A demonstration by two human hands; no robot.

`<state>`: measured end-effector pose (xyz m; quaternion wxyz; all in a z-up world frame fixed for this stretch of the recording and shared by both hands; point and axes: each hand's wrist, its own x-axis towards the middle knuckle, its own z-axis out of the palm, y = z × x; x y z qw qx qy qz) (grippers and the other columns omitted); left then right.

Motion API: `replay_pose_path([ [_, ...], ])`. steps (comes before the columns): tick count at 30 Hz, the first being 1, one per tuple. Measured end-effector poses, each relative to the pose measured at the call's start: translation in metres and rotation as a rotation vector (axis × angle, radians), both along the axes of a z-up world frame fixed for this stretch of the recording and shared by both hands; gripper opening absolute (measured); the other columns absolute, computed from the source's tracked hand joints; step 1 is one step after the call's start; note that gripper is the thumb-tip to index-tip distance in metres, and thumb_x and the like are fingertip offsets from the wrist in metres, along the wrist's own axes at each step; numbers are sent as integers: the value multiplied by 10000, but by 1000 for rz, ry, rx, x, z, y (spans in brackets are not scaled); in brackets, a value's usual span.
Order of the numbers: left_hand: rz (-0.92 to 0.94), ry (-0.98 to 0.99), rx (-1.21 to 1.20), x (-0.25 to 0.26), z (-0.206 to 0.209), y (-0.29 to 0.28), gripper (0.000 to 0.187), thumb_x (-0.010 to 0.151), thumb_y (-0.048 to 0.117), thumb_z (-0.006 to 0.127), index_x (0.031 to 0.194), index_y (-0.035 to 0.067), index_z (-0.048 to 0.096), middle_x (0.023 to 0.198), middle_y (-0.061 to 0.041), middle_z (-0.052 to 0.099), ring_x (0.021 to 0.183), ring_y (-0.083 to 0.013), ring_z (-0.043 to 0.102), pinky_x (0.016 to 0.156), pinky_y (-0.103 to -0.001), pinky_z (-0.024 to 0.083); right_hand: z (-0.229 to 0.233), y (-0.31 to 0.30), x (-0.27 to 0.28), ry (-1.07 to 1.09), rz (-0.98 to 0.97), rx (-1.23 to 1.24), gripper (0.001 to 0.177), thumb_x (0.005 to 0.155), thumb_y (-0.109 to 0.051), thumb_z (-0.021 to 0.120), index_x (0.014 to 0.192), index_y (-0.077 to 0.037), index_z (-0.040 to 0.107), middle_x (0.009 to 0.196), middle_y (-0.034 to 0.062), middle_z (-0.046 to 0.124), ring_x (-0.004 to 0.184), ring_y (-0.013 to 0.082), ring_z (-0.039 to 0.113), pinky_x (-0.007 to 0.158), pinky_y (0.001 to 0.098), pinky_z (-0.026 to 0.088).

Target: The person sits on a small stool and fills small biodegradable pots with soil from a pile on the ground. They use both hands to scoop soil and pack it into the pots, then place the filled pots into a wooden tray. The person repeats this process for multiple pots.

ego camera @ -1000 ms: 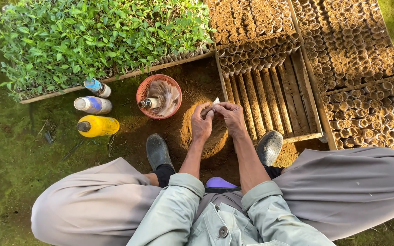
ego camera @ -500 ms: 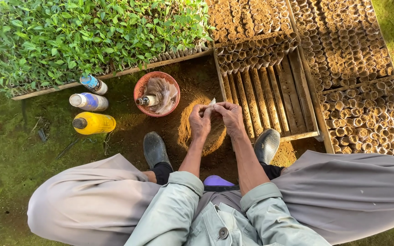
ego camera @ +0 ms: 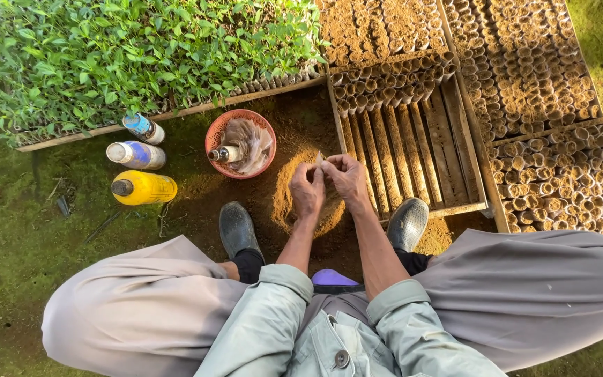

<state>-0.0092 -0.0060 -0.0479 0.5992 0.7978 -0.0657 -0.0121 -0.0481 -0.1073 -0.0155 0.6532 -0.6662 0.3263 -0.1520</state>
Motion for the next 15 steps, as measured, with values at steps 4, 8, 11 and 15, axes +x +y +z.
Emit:
replay_pose_path([
  [4, 4, -31, 27, -1, -3, -2, 79, 952, 145, 723, 886, 103, 715, 787, -110, 716, 743, -242, 703, 663, -354, 575, 5, 4, 4, 21, 4, -32, 189, 888, -186, 805, 953, -17, 751, 714, 72, 699, 647, 92, 644, 590, 229, 538],
  [8, 34, -17, 44, -3, 2, -2, 92, 936, 175, 702, 878, 103, 693, 795, -129, 716, 778, -295, 717, 681, -409, 570, 1, 4, 3, 69, 3, -93, 107, 890, -162, 782, 867, -58, 771, 674, 92, 706, 619, 112, 641, 552, 254, 513],
  [11, 80, 49, 31, 0, 6, -1, 149, 982, 231, 659, 892, 113, 675, 802, -118, 714, 772, -263, 700, 685, -398, 565, -2, 6, 6, 66, 14, -98, 100, 881, -155, 789, 833, -69, 772, 653, 91, 707, 602, 114, 641, 556, 252, 513],
  [15, 110, 44, 36, 0, 14, 1, 140, 990, 210, 642, 895, 110, 669, 795, -117, 710, 768, -264, 696, 688, -393, 570, 2, 12, 7, 76, 16, -70, 104, 871, -155, 787, 831, -61, 767, 668, 96, 712, 619, 118, 643, 582, 262, 518],
])
